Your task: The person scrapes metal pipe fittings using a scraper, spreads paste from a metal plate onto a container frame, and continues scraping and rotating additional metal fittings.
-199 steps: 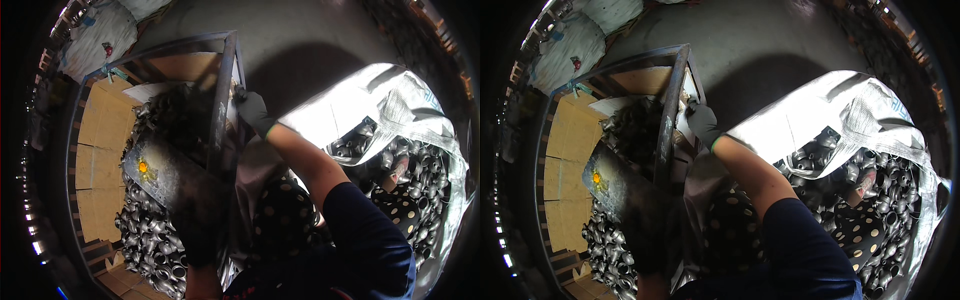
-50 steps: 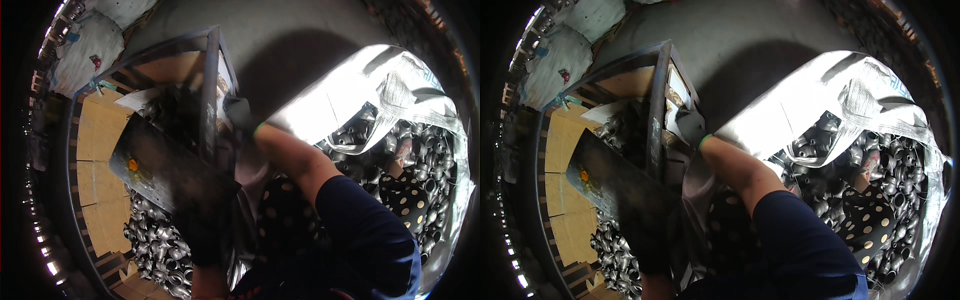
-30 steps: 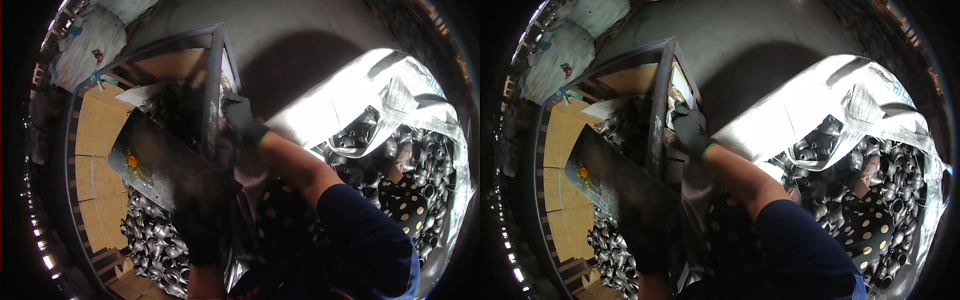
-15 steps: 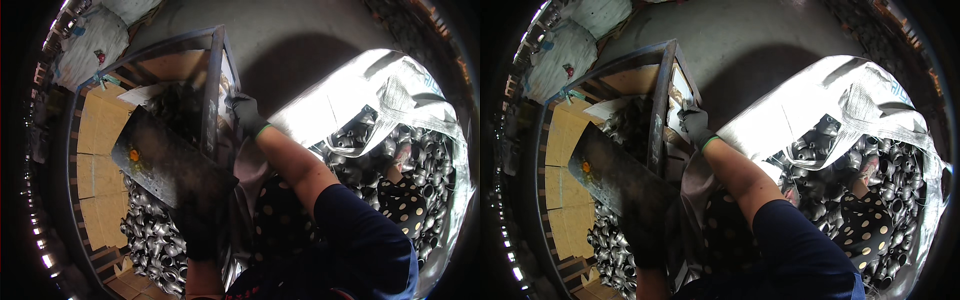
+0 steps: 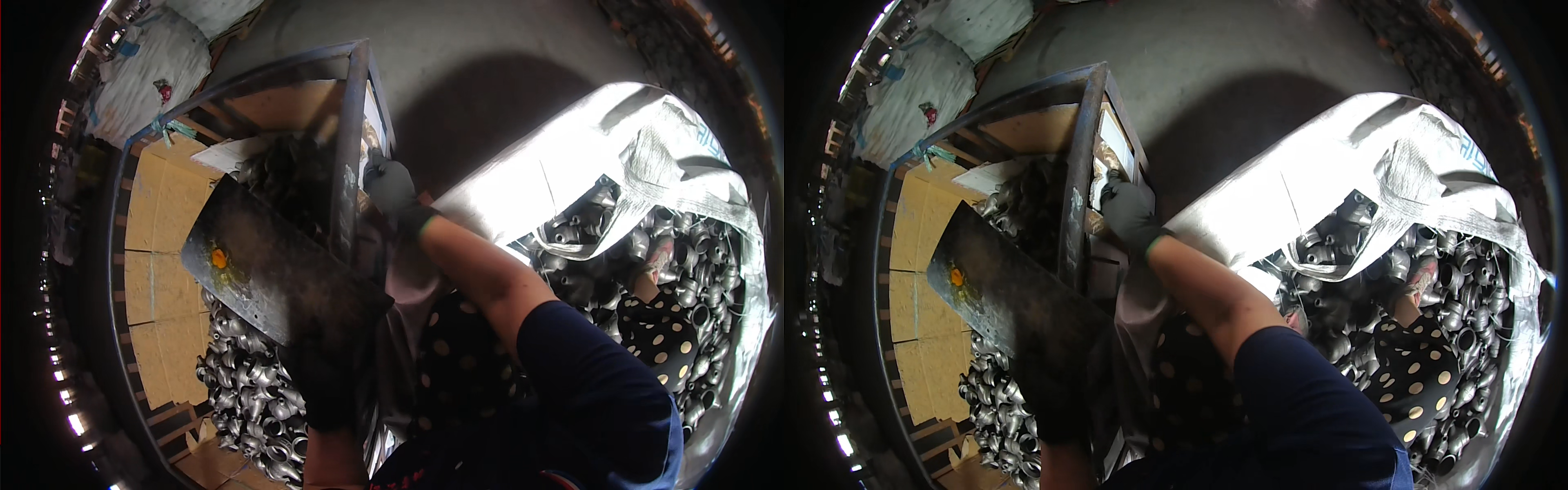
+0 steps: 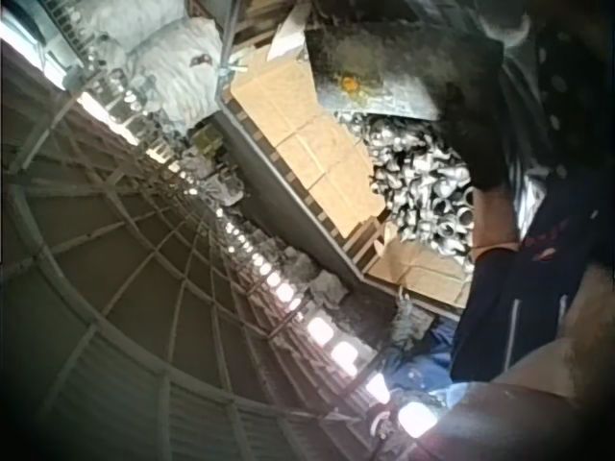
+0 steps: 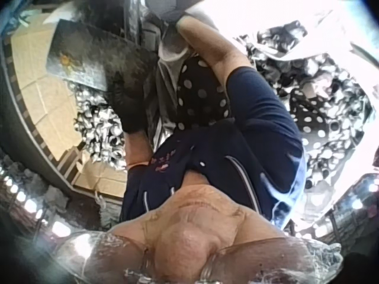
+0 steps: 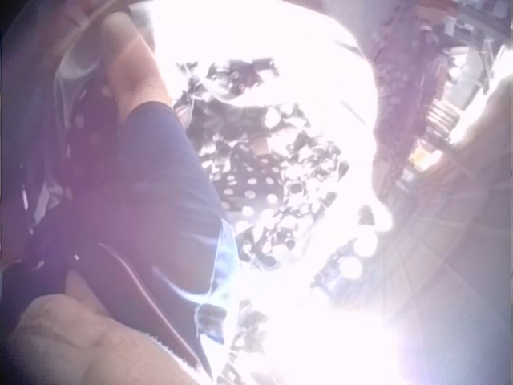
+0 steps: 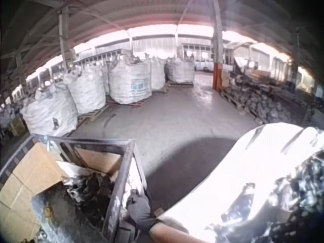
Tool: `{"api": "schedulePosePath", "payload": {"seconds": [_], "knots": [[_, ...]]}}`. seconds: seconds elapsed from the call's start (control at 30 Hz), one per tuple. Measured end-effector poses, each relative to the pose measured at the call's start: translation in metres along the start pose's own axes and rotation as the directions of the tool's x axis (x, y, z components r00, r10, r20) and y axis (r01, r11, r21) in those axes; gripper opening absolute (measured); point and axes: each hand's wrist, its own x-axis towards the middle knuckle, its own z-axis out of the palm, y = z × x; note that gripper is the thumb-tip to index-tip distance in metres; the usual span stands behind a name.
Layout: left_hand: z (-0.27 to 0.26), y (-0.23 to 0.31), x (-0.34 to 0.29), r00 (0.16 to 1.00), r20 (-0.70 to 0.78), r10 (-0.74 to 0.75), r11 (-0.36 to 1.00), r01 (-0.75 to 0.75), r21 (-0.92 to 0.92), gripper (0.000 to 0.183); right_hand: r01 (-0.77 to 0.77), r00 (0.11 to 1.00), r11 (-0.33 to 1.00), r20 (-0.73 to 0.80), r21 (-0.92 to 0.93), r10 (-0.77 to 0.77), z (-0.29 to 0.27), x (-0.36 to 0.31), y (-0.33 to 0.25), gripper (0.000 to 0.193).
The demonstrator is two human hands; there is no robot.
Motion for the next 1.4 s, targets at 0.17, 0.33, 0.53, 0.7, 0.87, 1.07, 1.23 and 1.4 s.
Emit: {"api": "schedulePosePath", "payload": {"seconds": [0.17, 0.33, 0.53, 0.7, 0.87, 1.07, 1.23, 1.4], "knots": [[0.006, 0.027, 0.0, 0.997, -0.026, 0.077, 0.997, -0.077, 0.003, 0.052, -0.003, 1.0, 0.999, 0.006, -0.038, 0.003, 0.009, 0.005, 0.015, 0.033], [0.002, 0.031, 0.002, 0.996, 0.045, 0.08, 0.996, -0.081, 0.031, 0.051, 0.034, 0.999, 0.974, -0.026, 0.223, -0.029, 0.02, 0.001, 0.033, 0.03], [0.001, 0.017, 0.0, 0.982, 0.03, 0.189, 0.961, -0.191, 0.202, 0.047, 0.084, 0.994, 0.991, -0.079, 0.108, -0.076, 0.024, 0.002, 0.038, 0.031], [0.001, 0.011, 0.0, 0.997, 0.027, -0.068, 0.966, 0.072, -0.247, 0.044, 0.03, 0.996, 0.981, -0.091, 0.19, -0.012, 0.008, 0.003, 0.034, 0.024], [0.006, 0.019, 0.002, 0.892, 0.144, -0.428, 0.427, 0.34, -0.838, 0.042, -0.226, 0.973, 0.808, 0.09, 0.545, 0.212, -0.01, 0.002, 0.011, 0.019], [0.012, 0.029, -0.001, 0.944, 0.082, -0.319, 0.515, 0.245, -0.822, 0.04, -0.477, 0.875, 0.492, 0.339, 0.729, 0.347, -0.033, -0.006, -0.022, 0.009], [-0.006, 0.009, 0.003, 0.996, 0.061, -0.071, 0.996, 0.074, -0.048, 0.047, -0.481, 0.871, 0.356, 0.391, 0.801, 0.297, -0.031, -0.003, -0.034, 0.01], [-0.014, -0.012, -0.008, 0.989, 0.096, 0.111, 0.928, -0.138, 0.347, 0.054, -0.482, 0.87, 0.499, 0.324, 0.721, 0.372, -0.019, -0.001, -0.026, 0.008]]}}
